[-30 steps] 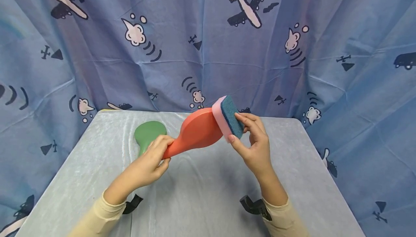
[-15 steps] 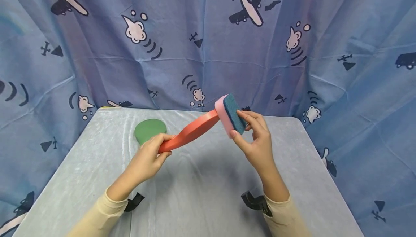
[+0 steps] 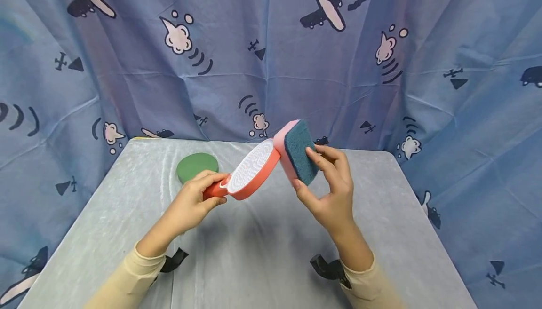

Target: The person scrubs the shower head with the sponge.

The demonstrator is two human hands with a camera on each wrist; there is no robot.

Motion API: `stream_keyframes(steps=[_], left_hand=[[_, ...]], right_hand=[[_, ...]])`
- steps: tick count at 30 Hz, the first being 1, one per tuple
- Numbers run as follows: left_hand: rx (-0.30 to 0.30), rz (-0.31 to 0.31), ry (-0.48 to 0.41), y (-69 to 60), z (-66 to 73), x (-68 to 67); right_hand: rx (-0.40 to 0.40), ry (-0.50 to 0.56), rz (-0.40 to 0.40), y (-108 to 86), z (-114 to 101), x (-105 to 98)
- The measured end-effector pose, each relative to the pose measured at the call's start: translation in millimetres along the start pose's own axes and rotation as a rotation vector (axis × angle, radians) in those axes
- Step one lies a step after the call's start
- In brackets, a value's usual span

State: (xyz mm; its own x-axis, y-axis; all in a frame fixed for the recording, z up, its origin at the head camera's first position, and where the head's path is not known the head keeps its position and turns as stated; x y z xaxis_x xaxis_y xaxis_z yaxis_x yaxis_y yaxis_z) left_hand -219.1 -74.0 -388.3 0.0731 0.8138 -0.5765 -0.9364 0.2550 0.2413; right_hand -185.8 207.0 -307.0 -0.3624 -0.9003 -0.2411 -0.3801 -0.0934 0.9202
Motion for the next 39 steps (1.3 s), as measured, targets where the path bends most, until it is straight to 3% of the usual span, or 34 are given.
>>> stream_keyframes(steps=[4,8,10,15,17,19,23,25,27,31,34,39], left_hand=[[0.017,-0.021,-0.005,0.0,2.6,0.4],[0.006,-0.026,0.022,0.8,0.6,3.3],[-0.017,-0.018,0.033,1.2,-2.9,4.5],[-0.093,0.007,0.062,0.7,-10.3,3.5],[-0.119,0.005,0.069,0.4,-12.2,3.5],[-0.142,0.005,0.072,0.5,-14.5,3.6],[-0.193,0.017,0.069,1.7,-18.4,2.1],[-0.215,0.024,0.058,2.3,-20.2,1.6],[-0.231,0.028,0.032,2.6,-21.8,2.7],[-0.240,0.027,-0.032,2.0,-22.9,5.8],[-0.248,0.000,-0.056,1.8,-22.5,7.7],[-0.308,-0.164,-0.188,0.2,-28.2,19.9]], right_hand=[[-0.160,0.047,0.059,5.3,-18,-3],[-0.265,0.033,0.004,4.7,-27,4],[-0.248,-0.006,-0.041,3.4,-22,7],[-0.059,-0.033,-0.090,1.1,8,5],[-0.034,-0.027,-0.096,-0.2,12,4],[-0.072,-0.035,-0.095,-1.4,7,7],[-0.268,-0.094,-0.100,-3.1,-24,21],[-0.330,-0.133,-0.116,-4.4,-33,27],[-0.309,-0.163,-0.134,-3.4,-29,26],[-0.166,-0.169,-0.136,-0.6,-8,14],[-0.199,-0.148,-0.118,0.1,-13,12],[-0.429,-0.139,-0.145,-6.2,-44,30]])
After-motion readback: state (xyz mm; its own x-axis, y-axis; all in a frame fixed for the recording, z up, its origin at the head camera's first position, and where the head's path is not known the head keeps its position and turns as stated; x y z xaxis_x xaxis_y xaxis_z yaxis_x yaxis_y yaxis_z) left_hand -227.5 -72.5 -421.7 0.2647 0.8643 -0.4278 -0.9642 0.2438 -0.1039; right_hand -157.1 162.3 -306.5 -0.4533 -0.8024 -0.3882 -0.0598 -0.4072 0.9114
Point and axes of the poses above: each hand's wrist, its own y-axis towards the middle knuckle, its own x-axis out of the palm, z = x × y, the point moved 9 cm from there along y, towards the middle knuckle, and after that the axes turned 8 degrees about -x, right-handed, at the moved point
